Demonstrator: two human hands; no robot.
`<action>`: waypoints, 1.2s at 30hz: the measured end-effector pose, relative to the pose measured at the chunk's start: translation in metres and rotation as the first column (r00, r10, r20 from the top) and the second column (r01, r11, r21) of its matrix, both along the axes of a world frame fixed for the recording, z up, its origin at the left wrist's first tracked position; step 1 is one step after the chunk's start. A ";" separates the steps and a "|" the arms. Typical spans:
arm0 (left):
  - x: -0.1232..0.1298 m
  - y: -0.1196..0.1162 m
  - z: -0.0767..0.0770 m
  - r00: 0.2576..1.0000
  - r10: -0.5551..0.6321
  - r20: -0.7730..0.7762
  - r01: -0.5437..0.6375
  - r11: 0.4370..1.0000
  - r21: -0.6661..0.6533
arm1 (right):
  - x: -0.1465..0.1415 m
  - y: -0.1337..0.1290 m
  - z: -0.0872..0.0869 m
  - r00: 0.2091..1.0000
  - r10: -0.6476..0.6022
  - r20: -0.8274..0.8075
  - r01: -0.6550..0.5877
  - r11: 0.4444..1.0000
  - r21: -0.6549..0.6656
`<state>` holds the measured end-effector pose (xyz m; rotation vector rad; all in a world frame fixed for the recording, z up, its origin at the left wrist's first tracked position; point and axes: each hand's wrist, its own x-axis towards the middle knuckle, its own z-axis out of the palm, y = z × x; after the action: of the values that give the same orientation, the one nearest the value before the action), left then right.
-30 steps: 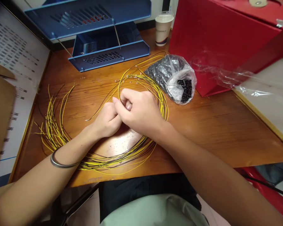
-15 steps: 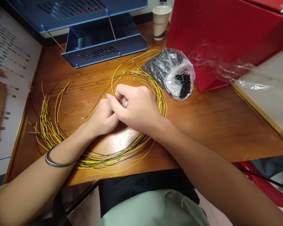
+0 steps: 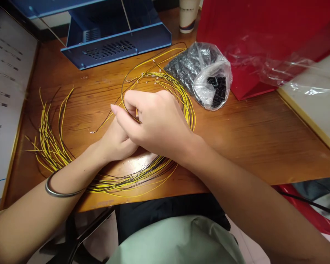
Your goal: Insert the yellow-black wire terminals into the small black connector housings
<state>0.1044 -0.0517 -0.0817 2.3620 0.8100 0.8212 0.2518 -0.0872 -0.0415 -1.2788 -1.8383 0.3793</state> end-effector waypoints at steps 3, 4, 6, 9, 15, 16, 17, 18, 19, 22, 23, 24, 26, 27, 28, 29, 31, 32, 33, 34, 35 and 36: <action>-0.001 0.002 0.001 1.000 0.013 0.004 -0.013 1.000 0.025 | 0.001 0.001 -0.002 0.999 0.005 -0.041 -0.005 1.000 -0.007; -0.002 0.004 0.001 0.999 0.033 -0.011 -0.033 0.999 0.020 | 0.001 0.002 -0.003 0.999 0.005 -0.046 -0.005 1.000 -0.013; -0.004 0.008 0.001 0.997 0.069 -0.034 -0.069 0.998 -0.008 | 0.001 0.005 -0.006 1.000 0.003 -0.029 -0.003 1.000 -0.017; -0.004 0.010 0.001 0.995 0.102 -0.017 -0.103 0.994 -0.041 | 0.002 0.008 -0.008 1.000 0.012 -0.021 -0.012 1.000 -0.003; -0.001 0.007 0.002 0.993 0.117 -0.025 -0.119 0.989 -0.086 | 0.002 0.009 -0.009 0.997 0.031 -0.073 -0.032 0.999 -0.013; -0.001 0.007 0.002 0.992 0.121 -0.027 -0.123 0.988 -0.089 | 0.002 0.009 -0.009 0.996 0.032 -0.077 -0.033 0.999 -0.013; -0.001 0.008 0.002 0.992 0.124 -0.027 -0.126 0.988 -0.092 | 0.002 0.010 -0.009 0.996 0.034 -0.082 -0.035 0.999 -0.013; -0.002 0.008 0.002 0.992 0.125 -0.026 -0.127 0.987 -0.095 | 0.002 0.010 -0.010 0.996 0.037 -0.087 -0.038 0.999 -0.012; -0.002 0.008 0.002 0.992 0.123 -0.025 -0.125 0.987 -0.099 | 0.002 0.010 -0.010 0.995 0.040 -0.091 -0.041 0.999 -0.012; -0.002 0.009 0.002 0.993 0.116 -0.034 -0.119 0.989 -0.093 | 0.002 0.011 -0.010 0.995 0.042 -0.091 -0.043 0.999 -0.013; -0.002 0.009 0.002 0.993 0.115 -0.037 -0.118 0.989 -0.086 | 0.002 0.011 -0.010 0.995 0.041 -0.089 -0.043 0.999 -0.015; -0.002 0.009 0.002 0.993 0.115 -0.041 -0.118 0.990 -0.080 | 0.002 0.011 -0.010 0.995 0.040 -0.089 -0.042 0.999 -0.015; -0.002 0.009 0.002 0.992 0.116 -0.046 -0.119 0.990 -0.075 | 0.002 0.011 -0.011 0.995 0.040 -0.092 -0.042 0.999 -0.020; -0.002 0.009 0.002 0.992 0.115 -0.046 -0.118 0.990 -0.078 | 0.002 0.010 -0.011 0.995 0.040 -0.095 -0.042 0.999 -0.023; -0.002 0.009 0.002 0.993 0.113 -0.044 -0.116 0.990 -0.084 | 0.002 0.010 -0.011 0.994 0.041 -0.098 -0.043 0.999 -0.025; -0.002 0.009 0.002 0.993 0.111 -0.043 -0.115 0.989 -0.092 | 0.002 0.010 -0.011 0.994 0.041 -0.099 -0.044 0.999 -0.027; -0.002 0.009 0.002 0.993 0.110 -0.041 -0.113 0.988 -0.106 | 0.002 0.010 -0.011 0.995 0.038 -0.097 -0.041 0.999 -0.031; -0.002 0.009 0.002 0.993 0.109 -0.042 -0.113 0.987 -0.110 | 0.002 0.010 -0.011 0.995 0.035 -0.096 -0.038 0.999 -0.031; -0.002 0.009 0.002 0.993 0.107 -0.044 -0.111 0.987 -0.112 | 0.002 0.010 -0.010 0.995 0.033 -0.095 -0.036 0.999 -0.031; -0.002 0.009 0.002 0.993 0.106 -0.048 -0.110 0.988 -0.110 | 0.002 0.010 -0.010 0.995 0.031 -0.095 -0.034 0.999 -0.031; -0.002 0.009 0.002 0.993 0.102 -0.051 -0.107 0.988 -0.107 | 0.002 0.009 -0.010 0.995 0.030 -0.096 -0.034 0.999 -0.030; -0.002 0.009 0.002 0.994 0.098 -0.051 -0.103 0.989 -0.104 | 0.002 0.009 -0.010 0.995 0.032 -0.098 -0.035 0.999 -0.031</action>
<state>0.1021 -0.0425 -0.0795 2.2687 0.9740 0.7472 0.2539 -0.0777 -0.0516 -1.2310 -1.7793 0.4840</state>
